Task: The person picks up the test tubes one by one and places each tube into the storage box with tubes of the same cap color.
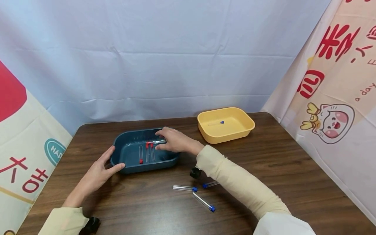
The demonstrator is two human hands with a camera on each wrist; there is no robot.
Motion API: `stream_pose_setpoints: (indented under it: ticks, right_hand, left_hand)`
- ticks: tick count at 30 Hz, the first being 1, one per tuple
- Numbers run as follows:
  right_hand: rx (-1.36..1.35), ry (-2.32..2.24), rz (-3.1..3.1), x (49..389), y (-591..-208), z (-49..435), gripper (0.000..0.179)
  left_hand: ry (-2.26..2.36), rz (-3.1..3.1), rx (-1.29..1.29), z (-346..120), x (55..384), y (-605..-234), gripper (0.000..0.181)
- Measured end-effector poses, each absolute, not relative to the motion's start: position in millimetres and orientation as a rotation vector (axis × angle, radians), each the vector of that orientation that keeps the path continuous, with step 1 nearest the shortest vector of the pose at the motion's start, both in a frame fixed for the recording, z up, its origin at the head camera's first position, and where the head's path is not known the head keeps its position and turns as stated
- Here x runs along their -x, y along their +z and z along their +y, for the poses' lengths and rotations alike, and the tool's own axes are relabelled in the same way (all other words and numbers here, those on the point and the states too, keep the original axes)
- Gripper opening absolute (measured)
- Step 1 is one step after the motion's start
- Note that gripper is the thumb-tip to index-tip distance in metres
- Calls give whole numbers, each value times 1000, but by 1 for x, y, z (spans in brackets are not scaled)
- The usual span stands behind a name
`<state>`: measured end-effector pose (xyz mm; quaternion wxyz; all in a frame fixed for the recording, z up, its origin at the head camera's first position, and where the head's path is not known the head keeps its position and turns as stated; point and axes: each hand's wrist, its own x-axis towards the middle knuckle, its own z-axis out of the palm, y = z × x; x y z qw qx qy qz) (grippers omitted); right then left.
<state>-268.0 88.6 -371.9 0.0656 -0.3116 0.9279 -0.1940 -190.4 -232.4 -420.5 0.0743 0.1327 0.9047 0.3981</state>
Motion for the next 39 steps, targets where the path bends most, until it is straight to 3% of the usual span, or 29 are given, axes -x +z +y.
stream_pose_setpoints:
  ticks: [22,39]
  right_hand:
    - [998,-780,2837,245,-354,143,54]
    - [883,-844,2880,233,-351,182,55]
  left_hand:
    - [1183,2724,-404,-233,190,-421,98]
    - [1180,2717,-402,-234,191,-418,99]
